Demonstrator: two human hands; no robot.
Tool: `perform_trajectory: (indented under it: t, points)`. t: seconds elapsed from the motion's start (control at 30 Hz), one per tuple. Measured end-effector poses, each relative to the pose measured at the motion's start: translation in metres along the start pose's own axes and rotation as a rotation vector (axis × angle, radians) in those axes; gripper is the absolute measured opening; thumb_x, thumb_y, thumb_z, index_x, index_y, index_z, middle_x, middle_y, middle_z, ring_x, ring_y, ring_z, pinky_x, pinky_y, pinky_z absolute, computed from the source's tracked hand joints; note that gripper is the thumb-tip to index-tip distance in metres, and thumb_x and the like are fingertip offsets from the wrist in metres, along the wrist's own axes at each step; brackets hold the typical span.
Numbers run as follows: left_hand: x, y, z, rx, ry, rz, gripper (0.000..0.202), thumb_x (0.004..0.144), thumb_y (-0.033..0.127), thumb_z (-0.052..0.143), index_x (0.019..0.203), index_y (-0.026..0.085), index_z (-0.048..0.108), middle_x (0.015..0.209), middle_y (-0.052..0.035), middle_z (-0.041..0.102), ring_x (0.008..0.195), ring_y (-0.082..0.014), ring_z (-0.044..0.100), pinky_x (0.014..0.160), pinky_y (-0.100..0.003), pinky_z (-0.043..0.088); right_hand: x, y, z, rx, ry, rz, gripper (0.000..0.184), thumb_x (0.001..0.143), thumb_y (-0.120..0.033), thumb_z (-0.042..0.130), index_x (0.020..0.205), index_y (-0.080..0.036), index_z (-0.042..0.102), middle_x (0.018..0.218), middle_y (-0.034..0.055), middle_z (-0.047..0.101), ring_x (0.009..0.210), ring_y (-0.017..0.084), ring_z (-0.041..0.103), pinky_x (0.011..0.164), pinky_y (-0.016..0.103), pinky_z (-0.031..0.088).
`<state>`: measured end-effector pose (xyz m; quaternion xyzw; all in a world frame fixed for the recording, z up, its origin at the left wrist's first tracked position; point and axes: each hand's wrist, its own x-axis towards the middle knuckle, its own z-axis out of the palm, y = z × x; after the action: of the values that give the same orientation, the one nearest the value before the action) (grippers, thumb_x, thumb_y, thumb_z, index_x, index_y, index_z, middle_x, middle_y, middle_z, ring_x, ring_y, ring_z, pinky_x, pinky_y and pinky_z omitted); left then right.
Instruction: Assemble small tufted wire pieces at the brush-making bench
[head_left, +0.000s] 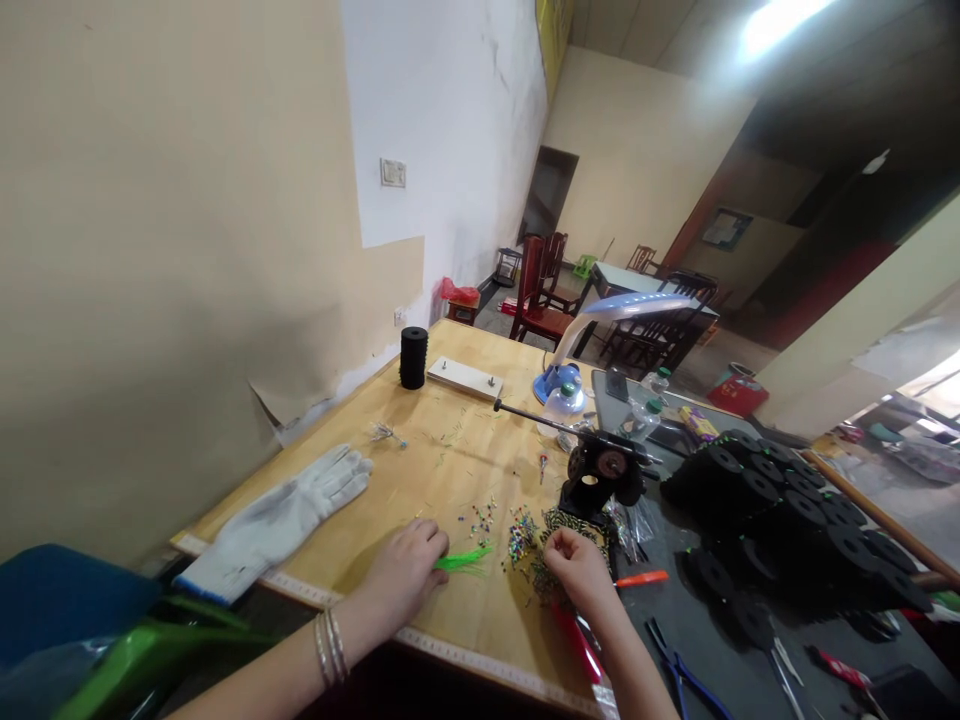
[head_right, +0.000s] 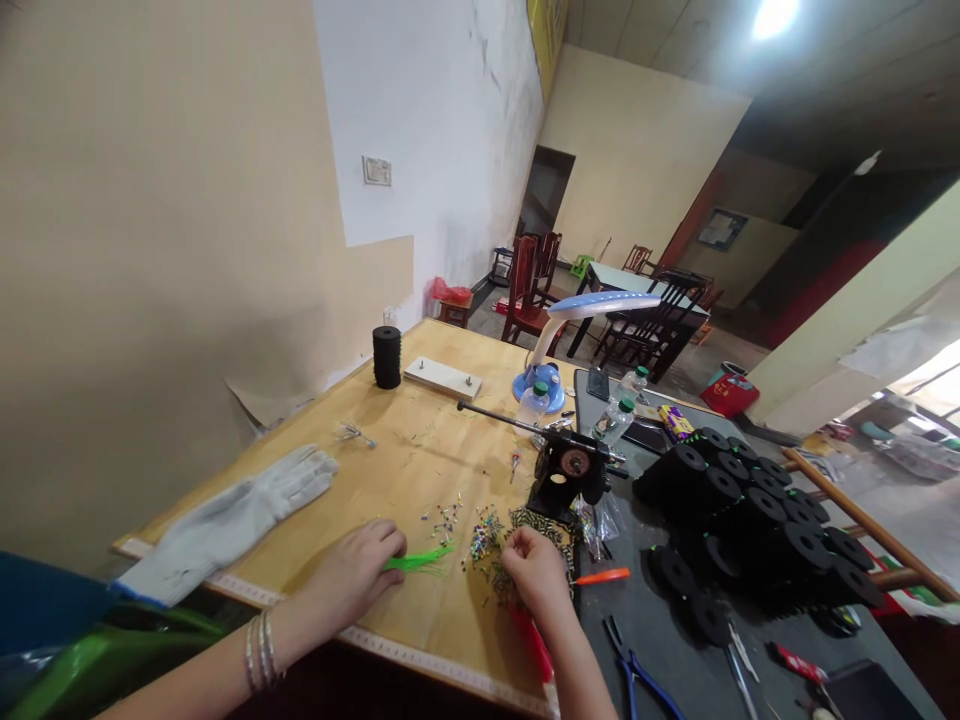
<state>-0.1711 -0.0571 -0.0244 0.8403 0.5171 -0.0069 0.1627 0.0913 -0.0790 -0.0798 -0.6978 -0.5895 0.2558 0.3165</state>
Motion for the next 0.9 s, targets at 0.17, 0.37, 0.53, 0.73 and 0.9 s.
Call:
perform_trajectory:
  t: [0.17, 0.37, 0.53, 0.73, 0.9]
  points:
    - [0.003, -0.005, 0.006, -0.028, 0.035, 0.013, 0.008, 0.083, 0.020, 0.059, 0.091, 0.020, 0.060, 0.106, -0.0067, 0.062, 0.101, -0.0221, 0.056, 0.088, -0.032, 0.042, -0.001, 0.007, -0.003, 0.189, -0.021, -0.033, 0.011, 0.069, -0.031, 0.045, 0.064, -0.021, 0.047, 0.052, -0.0046, 0.044, 0.049, 0.013, 0.043, 0.049, 0.022, 0.034]
    - [-0.003, -0.014, -0.016, -0.142, 0.150, -0.041, 0.010, 0.083, 0.018, 0.059, 0.092, 0.020, 0.061, 0.100, -0.0044, 0.066, 0.097, -0.0205, 0.060, 0.084, -0.031, 0.043, -0.014, -0.028, 0.006, 0.178, -0.001, -0.172, 0.011, 0.073, -0.030, 0.048, 0.067, -0.021, 0.050, 0.054, -0.0042, 0.046, 0.051, 0.013, 0.045, 0.051, 0.022, 0.032]
    - [-0.008, -0.027, -0.046, -0.216, 0.372, -0.091, 0.011, 0.089, 0.023, 0.050, 0.089, 0.020, 0.060, 0.092, -0.0032, 0.067, 0.087, -0.0195, 0.061, 0.079, -0.030, 0.044, -0.022, -0.075, 0.029, -0.121, -0.006, -0.431, 0.008, 0.077, -0.018, 0.051, 0.072, -0.021, 0.056, 0.057, -0.0033, 0.057, 0.052, 0.012, 0.051, 0.053, 0.021, 0.030]
    - [0.012, -0.024, -0.049, -0.255, 0.370, -0.050, 0.012, 0.088, 0.021, 0.050, 0.086, 0.020, 0.062, 0.091, -0.0033, 0.069, 0.087, -0.0182, 0.061, 0.078, -0.029, 0.045, -0.020, -0.085, 0.064, -0.459, -0.109, -0.561, 0.011, 0.079, -0.012, 0.058, 0.077, -0.021, 0.064, 0.072, 0.0007, 0.070, 0.064, 0.015, 0.062, 0.054, 0.024, 0.025]
    - [0.056, 0.002, -0.026, -0.149, 0.226, -0.038, 0.012, 0.083, 0.018, 0.055, 0.086, 0.018, 0.067, 0.096, -0.0068, 0.069, 0.095, -0.0209, 0.062, 0.082, -0.030, 0.044, -0.025, -0.064, 0.049, -0.406, -0.056, -0.434, 0.011, 0.086, -0.018, 0.058, 0.082, -0.023, 0.066, 0.073, -0.0006, 0.071, 0.065, 0.015, 0.065, 0.056, 0.023, 0.029]
